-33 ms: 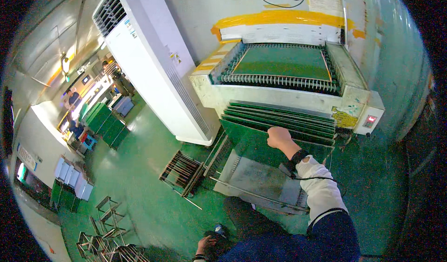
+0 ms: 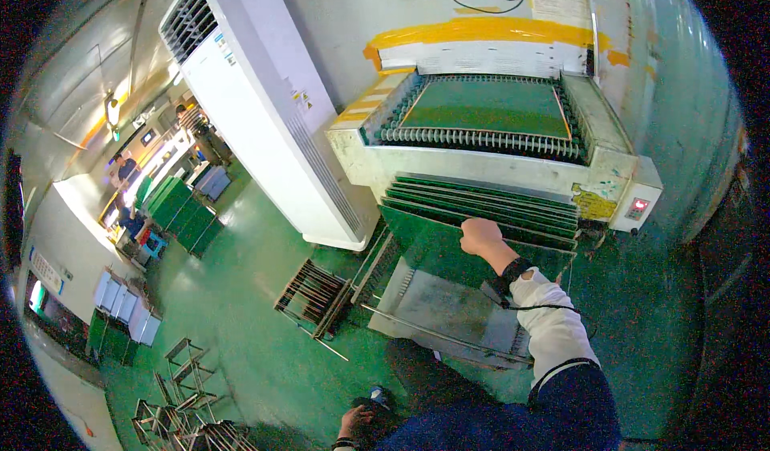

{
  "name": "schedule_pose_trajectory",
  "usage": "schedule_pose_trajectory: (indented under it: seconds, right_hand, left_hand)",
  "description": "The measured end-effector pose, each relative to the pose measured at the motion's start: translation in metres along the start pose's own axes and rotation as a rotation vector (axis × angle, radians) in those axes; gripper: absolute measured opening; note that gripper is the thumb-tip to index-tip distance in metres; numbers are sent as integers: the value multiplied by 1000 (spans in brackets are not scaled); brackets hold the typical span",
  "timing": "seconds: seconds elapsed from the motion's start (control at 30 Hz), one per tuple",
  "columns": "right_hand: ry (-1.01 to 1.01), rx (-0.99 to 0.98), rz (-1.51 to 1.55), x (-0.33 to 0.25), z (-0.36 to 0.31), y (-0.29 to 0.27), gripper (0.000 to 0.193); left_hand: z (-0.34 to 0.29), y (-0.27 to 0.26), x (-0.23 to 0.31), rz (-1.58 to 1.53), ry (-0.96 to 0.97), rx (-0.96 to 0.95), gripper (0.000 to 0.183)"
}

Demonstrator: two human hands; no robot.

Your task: Moving green circuit boards from a drying or processing machine into a storage rack.

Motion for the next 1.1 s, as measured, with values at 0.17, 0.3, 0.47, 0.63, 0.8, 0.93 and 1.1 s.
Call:
schedule_pose_trajectory:
  seconds: [0.17,0.3,0.47,0.63,0.8,0.93,1.1]
  right_hand:
    - [27,9,-22,-8,-6,-10,25]
    - [39,18,-27,-14,-8,-14,25]
    - [23,58,-51,-11,-5,-11,24]
    - [16,108,-53,-3,-10,-12,22]
    - [10,131,-50,3,-6,-3,25]
    - [4,102,-42,-6,-2,-6,24]
    - [16,123,-39,-3,-5,-8,20]
  left_hand:
    - [2,-3,-2,7,-18,12,36]
    - [4,-7,-4,14,-26,48,37]
    - [1,-7,-1,35,-16,45,36]
    - [1,4,9,147,113,33,32]
    - [-47,42,14,-103,37,-6,14]
    - [-22,15,2,-64,70,-27,17]
    - [-34,20,5,-82,18,-8,20]
Point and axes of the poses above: each hand's wrist, its own z-axis towards the middle knuckle, its own y-axis out of the palm, x = y × z, the point moved 7 cm from there along z, towards the middle knuckle, and after that the axes turned 15 degrees about -y, right-handed, at the moved point
